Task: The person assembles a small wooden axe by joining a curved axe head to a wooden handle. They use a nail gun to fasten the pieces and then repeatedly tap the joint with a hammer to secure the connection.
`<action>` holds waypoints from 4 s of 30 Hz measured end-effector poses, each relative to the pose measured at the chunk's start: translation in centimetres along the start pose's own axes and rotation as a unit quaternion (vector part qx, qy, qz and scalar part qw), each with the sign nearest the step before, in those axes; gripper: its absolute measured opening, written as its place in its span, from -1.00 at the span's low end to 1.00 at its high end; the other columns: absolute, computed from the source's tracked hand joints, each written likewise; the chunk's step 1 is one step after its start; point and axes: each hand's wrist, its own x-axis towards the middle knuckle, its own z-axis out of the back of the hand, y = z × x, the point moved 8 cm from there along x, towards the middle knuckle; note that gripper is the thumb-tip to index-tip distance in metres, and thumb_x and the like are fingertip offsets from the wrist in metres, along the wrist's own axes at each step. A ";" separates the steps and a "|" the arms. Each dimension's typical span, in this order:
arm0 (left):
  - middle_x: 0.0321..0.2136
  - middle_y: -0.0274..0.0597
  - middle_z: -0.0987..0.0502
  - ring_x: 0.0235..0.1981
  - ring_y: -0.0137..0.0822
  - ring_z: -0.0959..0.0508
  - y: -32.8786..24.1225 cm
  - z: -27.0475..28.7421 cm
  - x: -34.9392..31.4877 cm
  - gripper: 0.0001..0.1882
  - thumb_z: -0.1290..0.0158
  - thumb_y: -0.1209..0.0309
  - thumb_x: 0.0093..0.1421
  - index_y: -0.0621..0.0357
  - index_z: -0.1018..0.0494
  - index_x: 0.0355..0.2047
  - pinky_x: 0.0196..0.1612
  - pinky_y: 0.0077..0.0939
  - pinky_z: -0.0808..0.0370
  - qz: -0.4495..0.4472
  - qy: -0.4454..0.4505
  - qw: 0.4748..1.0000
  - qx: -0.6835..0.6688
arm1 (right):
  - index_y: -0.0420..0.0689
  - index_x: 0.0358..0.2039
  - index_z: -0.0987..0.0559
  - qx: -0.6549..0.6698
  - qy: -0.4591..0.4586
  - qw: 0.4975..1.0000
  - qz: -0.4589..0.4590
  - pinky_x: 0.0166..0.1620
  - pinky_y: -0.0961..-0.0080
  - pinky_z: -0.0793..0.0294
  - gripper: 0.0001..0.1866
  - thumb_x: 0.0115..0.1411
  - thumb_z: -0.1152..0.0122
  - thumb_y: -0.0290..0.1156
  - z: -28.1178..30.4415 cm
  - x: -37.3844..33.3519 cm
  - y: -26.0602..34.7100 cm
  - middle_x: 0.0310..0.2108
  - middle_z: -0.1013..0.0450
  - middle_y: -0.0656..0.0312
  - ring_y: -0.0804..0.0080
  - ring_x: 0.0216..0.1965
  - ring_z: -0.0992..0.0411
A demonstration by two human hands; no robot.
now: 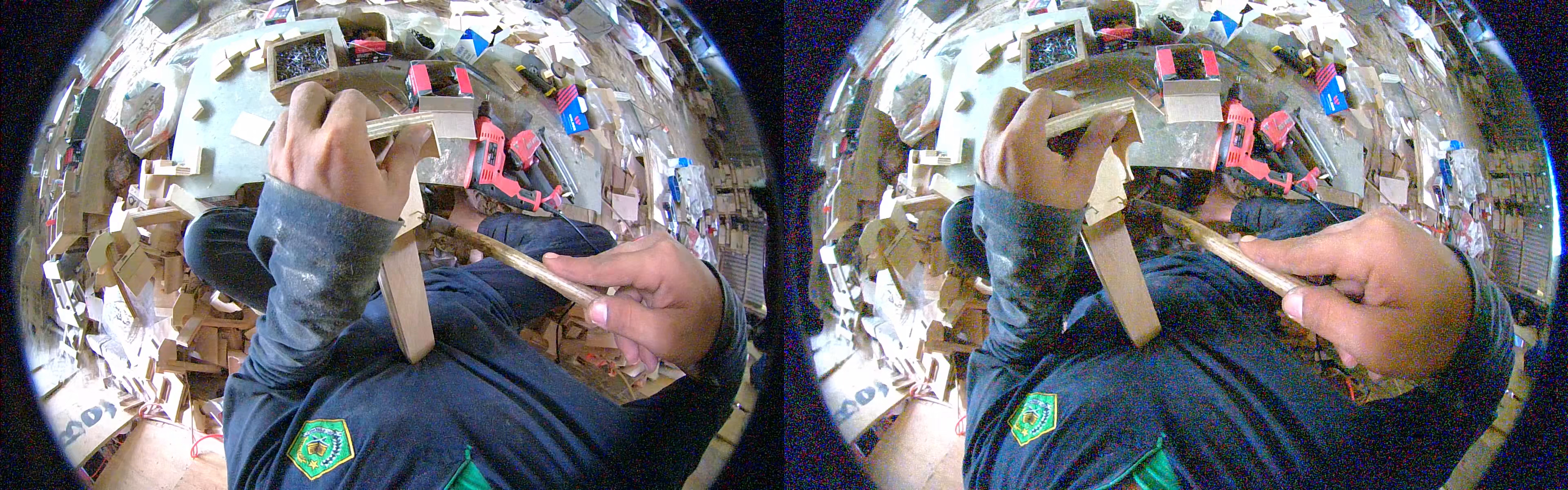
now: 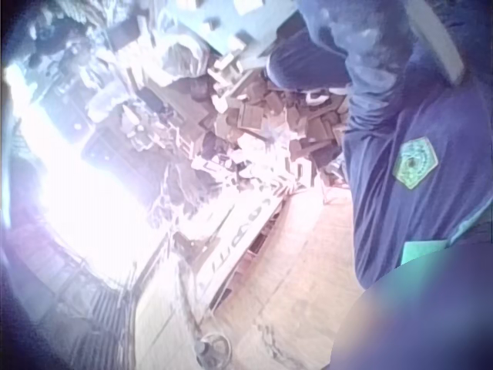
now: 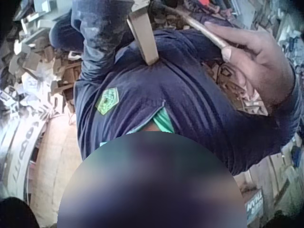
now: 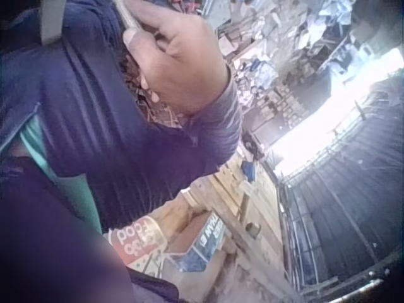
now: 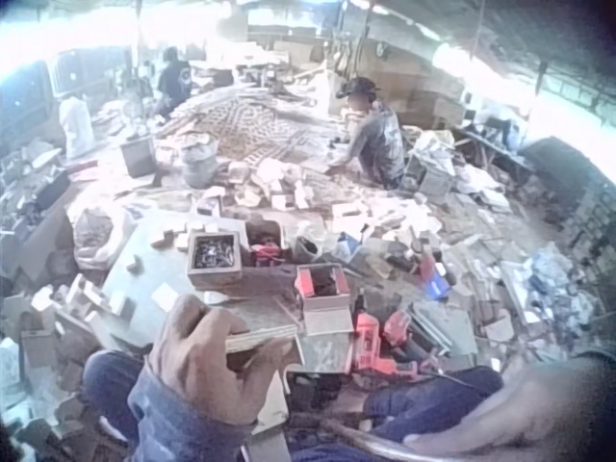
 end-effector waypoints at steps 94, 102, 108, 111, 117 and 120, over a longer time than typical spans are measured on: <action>-0.22 -0.25 -0.44 -0.22 -0.42 -0.45 12.7 -4.3 -8.5 -0.53 -0.16 0.52 0.02 0.17 -0.23 -0.07 -0.10 -0.49 -0.40 0.275 -0.172 0.802 -0.502 | -0.03 0.33 -0.11 0.213 -0.133 0.914 0.318 -0.49 0.70 -0.31 -0.35 0.21 0.04 -0.52 -10.3 9.9 -5.3 -0.53 -0.40 0.35 0.67 -0.61 -0.27; -0.23 -0.26 -0.45 -0.22 -0.43 -0.45 12.8 -5.6 -8.0 -0.55 -0.14 0.56 0.04 0.19 -0.25 -0.06 -0.13 -0.51 -0.41 0.278 -0.156 0.797 -0.513 | -0.05 0.33 -0.08 0.311 -0.098 0.913 0.244 -0.60 0.70 -0.24 -0.37 0.24 0.10 -0.50 -10.0 11.3 -7.4 -0.63 -0.34 0.37 0.72 -0.72 -0.16; -0.21 -0.22 -0.47 -0.21 -0.42 -0.46 13.3 -6.6 -9.1 -0.51 -0.18 0.53 0.04 0.20 -0.24 -0.04 -0.11 -0.51 -0.42 0.309 -0.135 0.821 -0.460 | -0.07 0.31 -0.14 0.409 -0.199 0.861 0.229 -0.62 0.74 -0.23 -0.41 0.25 0.07 -0.48 -8.9 11.6 -8.7 -0.68 -0.33 0.35 0.71 -0.75 -0.16; -0.22 -0.23 -0.47 -0.22 -0.43 -0.46 12.6 -6.6 -8.9 -0.53 -0.17 0.54 0.05 0.20 -0.23 -0.05 -0.13 -0.51 -0.43 0.264 -0.115 0.861 -0.420 | -0.04 0.32 -0.13 0.313 -0.120 0.910 0.246 -0.61 0.72 -0.25 -0.41 0.26 0.09 -0.49 -9.9 12.0 -8.0 -0.64 -0.31 0.37 0.72 -0.72 -0.17; -0.25 -0.25 -0.47 -0.25 -0.46 -0.46 12.4 -6.9 -8.9 -0.55 -0.16 0.55 0.05 0.20 -0.23 -0.08 -0.17 -0.53 -0.43 0.263 -0.129 0.853 -0.432 | -0.05 0.30 -0.16 0.393 -0.167 0.868 0.255 -0.63 0.71 -0.24 -0.42 0.26 0.06 -0.47 -9.0 12.7 -8.6 -0.61 -0.37 0.34 0.71 -0.72 -0.16; -0.25 -0.25 -0.47 -0.26 -0.47 -0.46 12.6 -6.8 -9.0 -0.55 -0.17 0.56 0.05 0.19 -0.23 -0.08 -0.17 -0.54 -0.43 0.265 -0.139 0.850 -0.435 | -0.05 0.31 -0.13 0.348 -0.195 0.870 0.289 -0.66 0.72 -0.24 -0.41 0.26 0.08 -0.45 -8.7 12.5 -8.2 -0.64 -0.34 0.33 0.71 -0.74 -0.17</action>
